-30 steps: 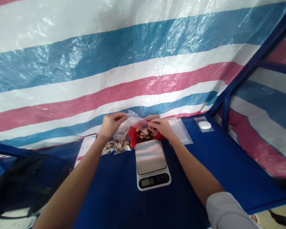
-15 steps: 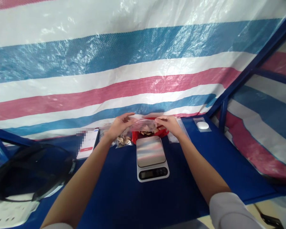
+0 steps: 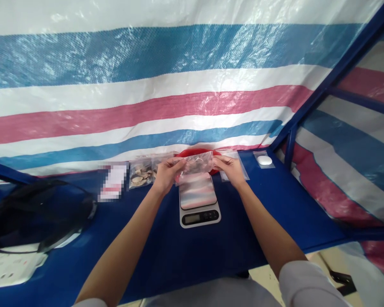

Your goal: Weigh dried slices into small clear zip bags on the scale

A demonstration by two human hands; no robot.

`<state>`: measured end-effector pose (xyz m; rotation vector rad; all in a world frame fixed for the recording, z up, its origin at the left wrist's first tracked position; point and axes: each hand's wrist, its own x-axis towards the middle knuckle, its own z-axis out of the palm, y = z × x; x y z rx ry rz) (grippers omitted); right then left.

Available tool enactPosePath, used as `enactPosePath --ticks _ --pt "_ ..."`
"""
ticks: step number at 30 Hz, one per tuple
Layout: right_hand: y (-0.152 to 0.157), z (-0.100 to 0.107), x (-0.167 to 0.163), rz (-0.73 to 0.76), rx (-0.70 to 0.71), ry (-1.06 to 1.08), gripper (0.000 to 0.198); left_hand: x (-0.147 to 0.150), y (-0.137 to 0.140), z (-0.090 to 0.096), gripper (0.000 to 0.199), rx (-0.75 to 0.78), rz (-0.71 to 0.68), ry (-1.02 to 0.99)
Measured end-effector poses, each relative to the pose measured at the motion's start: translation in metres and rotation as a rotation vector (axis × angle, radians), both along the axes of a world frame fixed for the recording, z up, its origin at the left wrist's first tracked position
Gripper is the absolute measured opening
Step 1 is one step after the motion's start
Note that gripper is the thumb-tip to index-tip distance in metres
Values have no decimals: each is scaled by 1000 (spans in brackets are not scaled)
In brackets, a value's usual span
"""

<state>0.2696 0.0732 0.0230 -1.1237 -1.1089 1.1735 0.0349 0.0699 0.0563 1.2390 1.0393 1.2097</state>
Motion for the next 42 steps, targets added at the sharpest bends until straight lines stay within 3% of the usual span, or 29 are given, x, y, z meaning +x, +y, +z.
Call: enactPosePath --ticks 6,12,17,20,22,25,32,36,42 --pt "-10 -2 4 44 42 -72 47 6 -11 -13 39 -34 29 -49" --pt "-14 1 16 101 60 -180 41 -6 -14 -18 45 -37 59 79" --pt "-14 12 22 221 84 -274 38 -11 -12 14 41 90 -99 480" --pt "-15 19 21 278 143 -333 36 1 -8 38 34 225 -259 720" --pt "-17 23 19 285 185 -359 33 14 -6 49 33 265 -408 772" --pt "-22 24 21 271 202 -354 32 30 -6 50 31 241 -444 702" --pt "-37 5 44 118 24 -211 47 40 -19 24 25 139 -239 402" --pt "-42 -4 47 158 -54 -161 48 52 -26 17 24 157 -147 249" --pt "-40 -6 51 96 -52 -24 43 74 -28 -3 29 50 -100 61"
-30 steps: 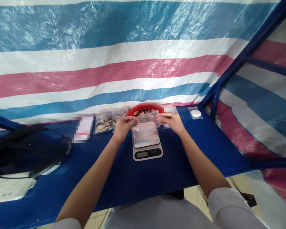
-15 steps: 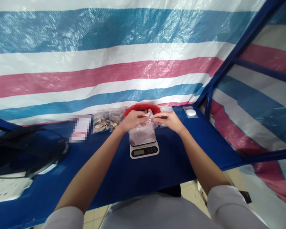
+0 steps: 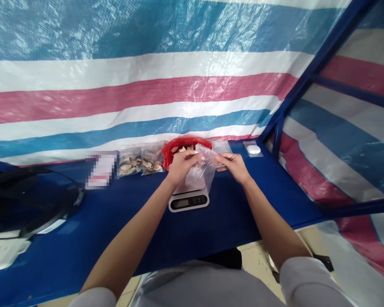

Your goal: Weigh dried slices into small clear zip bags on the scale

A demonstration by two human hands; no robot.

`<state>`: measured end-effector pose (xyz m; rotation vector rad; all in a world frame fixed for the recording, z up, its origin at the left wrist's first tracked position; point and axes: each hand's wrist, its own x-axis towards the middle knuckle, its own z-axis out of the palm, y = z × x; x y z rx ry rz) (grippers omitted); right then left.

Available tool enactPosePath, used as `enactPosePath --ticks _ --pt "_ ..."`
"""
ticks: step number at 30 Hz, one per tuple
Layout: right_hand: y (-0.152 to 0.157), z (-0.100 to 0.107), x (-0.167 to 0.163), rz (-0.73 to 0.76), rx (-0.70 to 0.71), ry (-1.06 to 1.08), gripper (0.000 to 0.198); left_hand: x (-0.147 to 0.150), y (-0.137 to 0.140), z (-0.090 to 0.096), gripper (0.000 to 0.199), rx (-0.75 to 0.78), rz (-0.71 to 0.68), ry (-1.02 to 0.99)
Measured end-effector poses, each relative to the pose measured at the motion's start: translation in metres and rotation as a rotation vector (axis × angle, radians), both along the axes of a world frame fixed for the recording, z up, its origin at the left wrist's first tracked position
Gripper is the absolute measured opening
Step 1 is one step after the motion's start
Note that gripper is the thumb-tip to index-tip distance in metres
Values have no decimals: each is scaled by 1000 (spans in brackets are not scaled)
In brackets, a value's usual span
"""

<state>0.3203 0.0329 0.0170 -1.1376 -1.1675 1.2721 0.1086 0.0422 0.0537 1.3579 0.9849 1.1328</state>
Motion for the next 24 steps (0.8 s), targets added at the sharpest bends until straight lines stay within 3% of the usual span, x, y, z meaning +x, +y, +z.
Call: enactPosePath --ticks 5,14,19,24 --pt "8 -1 13 -67 -33 58 42 8 0 -9 28 -57 -22 -12" --pt "30 1 35 -56 -39 -29 42 14 11 -9 18 40 3 278" --pt "48 6 57 -55 -35 -79 44 21 11 -15 17 261 92 430" --pt "72 11 85 -14 -95 -130 40 31 5 -19 17 604 134 591"
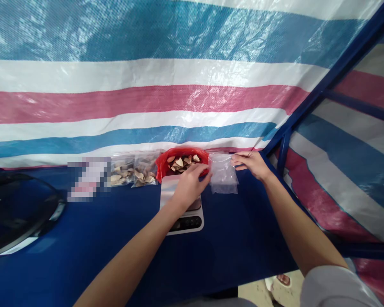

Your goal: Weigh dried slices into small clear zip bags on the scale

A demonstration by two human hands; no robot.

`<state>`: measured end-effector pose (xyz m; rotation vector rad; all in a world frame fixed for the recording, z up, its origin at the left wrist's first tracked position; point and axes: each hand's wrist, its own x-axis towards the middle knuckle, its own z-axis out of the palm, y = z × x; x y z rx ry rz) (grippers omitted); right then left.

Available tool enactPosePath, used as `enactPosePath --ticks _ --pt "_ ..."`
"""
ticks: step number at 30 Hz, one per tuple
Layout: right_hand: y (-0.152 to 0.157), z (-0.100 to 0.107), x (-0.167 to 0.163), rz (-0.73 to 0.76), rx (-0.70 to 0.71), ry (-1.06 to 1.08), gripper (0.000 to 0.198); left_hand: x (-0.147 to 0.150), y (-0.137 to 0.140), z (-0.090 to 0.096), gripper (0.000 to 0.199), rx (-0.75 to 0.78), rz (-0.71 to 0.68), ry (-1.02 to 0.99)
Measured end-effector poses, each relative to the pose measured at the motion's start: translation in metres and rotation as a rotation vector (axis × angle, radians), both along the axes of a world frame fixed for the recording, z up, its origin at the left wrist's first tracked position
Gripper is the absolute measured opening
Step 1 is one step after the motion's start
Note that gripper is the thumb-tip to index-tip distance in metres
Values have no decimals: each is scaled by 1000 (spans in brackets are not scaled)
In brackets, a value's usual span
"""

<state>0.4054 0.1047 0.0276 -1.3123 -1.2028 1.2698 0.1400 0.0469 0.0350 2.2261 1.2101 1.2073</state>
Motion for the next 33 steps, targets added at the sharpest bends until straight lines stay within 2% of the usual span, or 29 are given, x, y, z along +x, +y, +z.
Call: enactPosePath --ticks 2,5,11,16,20,23,25,27,29,31,33 --pt "9 -1 8 10 -26 -24 37 6 -1 -2 19 122 -44 100" --pt "22 -3 15 14 -56 -59 31 18 -2 -6 20 212 -128 304" --pt "37 -10 18 -28 -74 -113 23 38 -4 -14 20 197 -252 668" --pt "49 -21 7 -27 -33 -166 21 39 -3 -24 23 184 -244 769" --pt "56 -28 2 -1 87 -301 25 37 -2 -27 24 186 -209 783" --pt "51 -22 4 -4 233 -638 25 38 -1 -27 25 166 -202 796" --pt "40 -14 4 -87 321 -917 24 39 -1 -28 26 145 -206 805" --pt "25 -7 0 -130 385 -1068 29 41 -1 -29 26 131 -208 805" --pt "10 -6 -10 -75 498 -1123 31 43 -1 -32 26 129 -208 798" --pt "-3 -11 -21 58 617 -1144 32 44 -1 -34 27 132 -207 793" --pt "-10 -21 -31 123 656 -1183 32 44 0 -36 28 139 -207 792"
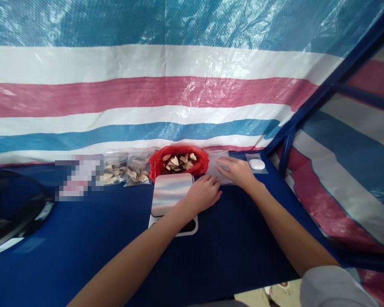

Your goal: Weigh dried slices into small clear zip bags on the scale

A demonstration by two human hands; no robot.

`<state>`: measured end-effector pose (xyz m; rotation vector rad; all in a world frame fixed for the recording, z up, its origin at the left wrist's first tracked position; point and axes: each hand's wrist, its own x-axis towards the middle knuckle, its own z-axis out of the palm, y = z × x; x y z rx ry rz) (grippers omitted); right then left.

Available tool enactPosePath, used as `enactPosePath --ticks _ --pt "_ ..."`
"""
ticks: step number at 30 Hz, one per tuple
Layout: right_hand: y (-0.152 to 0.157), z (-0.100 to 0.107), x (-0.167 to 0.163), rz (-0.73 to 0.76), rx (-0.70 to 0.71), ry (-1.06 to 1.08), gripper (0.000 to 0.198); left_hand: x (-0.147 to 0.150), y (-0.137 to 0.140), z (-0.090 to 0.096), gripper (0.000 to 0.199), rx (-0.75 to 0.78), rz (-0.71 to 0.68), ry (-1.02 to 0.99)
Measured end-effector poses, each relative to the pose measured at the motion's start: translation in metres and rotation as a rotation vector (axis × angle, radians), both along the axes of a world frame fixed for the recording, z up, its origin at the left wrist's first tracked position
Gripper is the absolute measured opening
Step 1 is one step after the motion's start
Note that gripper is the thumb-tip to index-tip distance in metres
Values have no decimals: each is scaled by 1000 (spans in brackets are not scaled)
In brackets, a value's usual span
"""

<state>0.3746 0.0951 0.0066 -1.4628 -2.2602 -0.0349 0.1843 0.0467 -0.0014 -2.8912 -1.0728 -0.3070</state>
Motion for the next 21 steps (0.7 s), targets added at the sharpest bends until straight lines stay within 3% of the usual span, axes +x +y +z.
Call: enactPosePath --ticks 7,21 --pt "10 -28 3 145 16 -83 36 -1 1 0 30 -47 -8 36" --pt "30 -48 12 283 26 -122 43 -3 3 0 29 -60 8 7"
